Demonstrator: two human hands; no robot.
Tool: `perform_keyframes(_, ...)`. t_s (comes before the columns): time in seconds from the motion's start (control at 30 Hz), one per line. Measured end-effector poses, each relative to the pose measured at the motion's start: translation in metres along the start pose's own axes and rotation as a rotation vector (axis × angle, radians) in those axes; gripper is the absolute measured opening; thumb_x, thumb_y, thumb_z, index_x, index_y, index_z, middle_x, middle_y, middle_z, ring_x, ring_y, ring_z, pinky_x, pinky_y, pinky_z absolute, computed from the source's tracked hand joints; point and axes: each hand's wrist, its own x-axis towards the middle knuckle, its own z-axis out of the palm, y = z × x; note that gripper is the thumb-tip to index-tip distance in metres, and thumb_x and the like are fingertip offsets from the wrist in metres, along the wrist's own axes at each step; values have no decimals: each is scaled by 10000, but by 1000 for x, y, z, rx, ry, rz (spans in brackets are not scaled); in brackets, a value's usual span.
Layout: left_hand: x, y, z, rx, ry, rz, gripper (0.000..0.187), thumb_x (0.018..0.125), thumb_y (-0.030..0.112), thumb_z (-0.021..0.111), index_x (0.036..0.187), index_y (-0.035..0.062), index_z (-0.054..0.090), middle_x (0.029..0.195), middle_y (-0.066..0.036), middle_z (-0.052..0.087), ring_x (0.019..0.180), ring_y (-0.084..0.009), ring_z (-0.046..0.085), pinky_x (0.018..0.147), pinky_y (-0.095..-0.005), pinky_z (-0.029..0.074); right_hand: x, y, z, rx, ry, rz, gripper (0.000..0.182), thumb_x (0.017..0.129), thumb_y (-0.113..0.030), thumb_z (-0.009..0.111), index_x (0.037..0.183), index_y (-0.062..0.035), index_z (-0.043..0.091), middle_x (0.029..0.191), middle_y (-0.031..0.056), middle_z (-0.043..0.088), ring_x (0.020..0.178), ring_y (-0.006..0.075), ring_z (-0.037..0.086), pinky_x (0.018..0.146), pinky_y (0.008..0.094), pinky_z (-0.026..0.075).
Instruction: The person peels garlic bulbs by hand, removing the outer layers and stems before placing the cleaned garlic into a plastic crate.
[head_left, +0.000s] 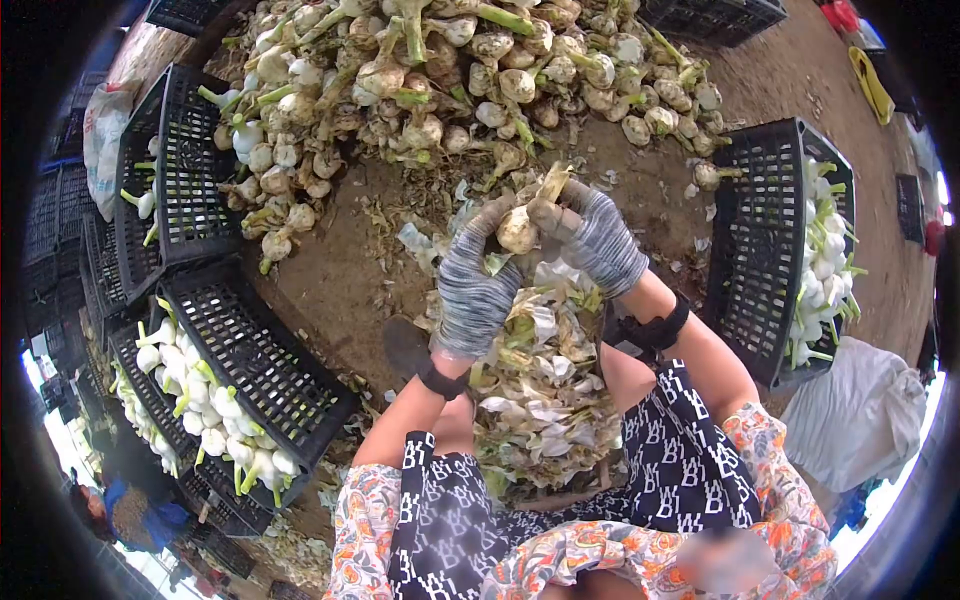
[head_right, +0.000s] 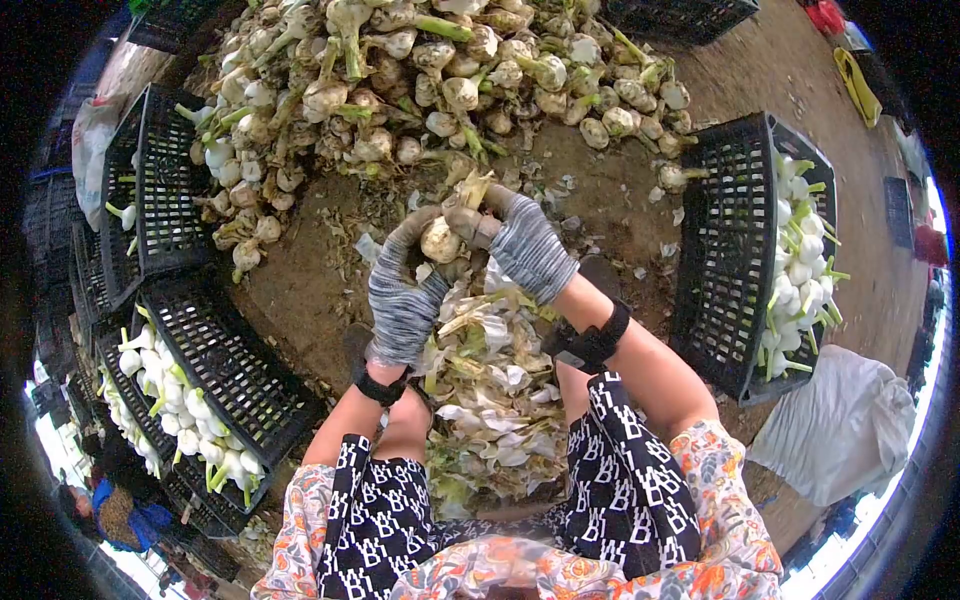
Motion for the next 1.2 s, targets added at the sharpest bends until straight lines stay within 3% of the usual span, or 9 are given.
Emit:
perform_keyframes(0.27,1,14,0,-181,-11,-193,560,665,48,751,1161,10,493,1111,-105,566,1042,-166,529,897,-312,441,-2,-1,-14,-32,-80,59,259,812,-162,625,990,23,589,863,43,624,792,65,533,717,227,461)
perform_keyframes(0.47,5,10,-13,-858,-152,-521,511,758,249,695,1162,9,495,1032,-98,575,887,-154,573,780,-261,483,-7,-4,-14,-202,-93,38,255,787,-132,622,988,23,592,839,89,635,766,109,559,717,260,465)
perform_keyframes(0.53,5,10,-13,-851,-72,-681,494,830,437,544,1109,30,515,862,-65,591,675,-129,557,550,-219,452,-10,8,-12,-322,-74,-68,242,786,-107,604,994,15,591,843,113,633,759,134,569,717,275,465)
perform_keyframes(0.57,8,20,-8,-847,-4,-746,496,843,476,496,1073,37,532,781,-51,588,571,-116,531,465,-213,413,-4,16,-12,-356,-87,-443,228,784,-68,572,1000,4,588,857,138,624,751,157,571,703,287,464)
perform_keyframes(0.63,16,25,-9,-772,46,-965,535,868,547,370,1001,64,555,622,-31,554,392,-120,462,338,-224,343,-8,26,-12,-336,-149,-340,204,821,-62,554,1013,1,580,865,75,615,745,104,566,665,248,478)
perform_keyframes(0.8,10,16,-4,-701,75,-640,425,904,457,388,1061,82,515,740,-36,569,515,-99,509,437,-223,412,-16,7,-7,64,-63,165,208,844,-117,534,985,26,587,886,66,615,804,109,555,721,248,459)
perform_keyframes(1.0,1,5,6,-258,117,-274,340,939,325,405,1138,54,453,989,-34,552,792,-85,528,677,-208,455,-7,18,4,-46,13,28,284,742,-160,695,937,21,596,779,30,639,694,103,573,648,249,477)
perform_keyframes(1.1,1,4,3,-445,143,-462,356,942,339,389,1095,34,490,956,-31,552,818,-95,524,707,-219,450,-5,29,4,-216,21,-248,238,726,-86,677,927,20,606,791,79,655,703,88,581,652,255,481)
perform_keyframes(1.2,5,17,8,-594,192,-704,438,898,477,399,978,75,553,725,-6,547,564,-78,473,471,-207,385,-10,17,1,64,-7,41,218,726,-53,651,926,25,612,785,87,657,720,90,581,673,266,481)
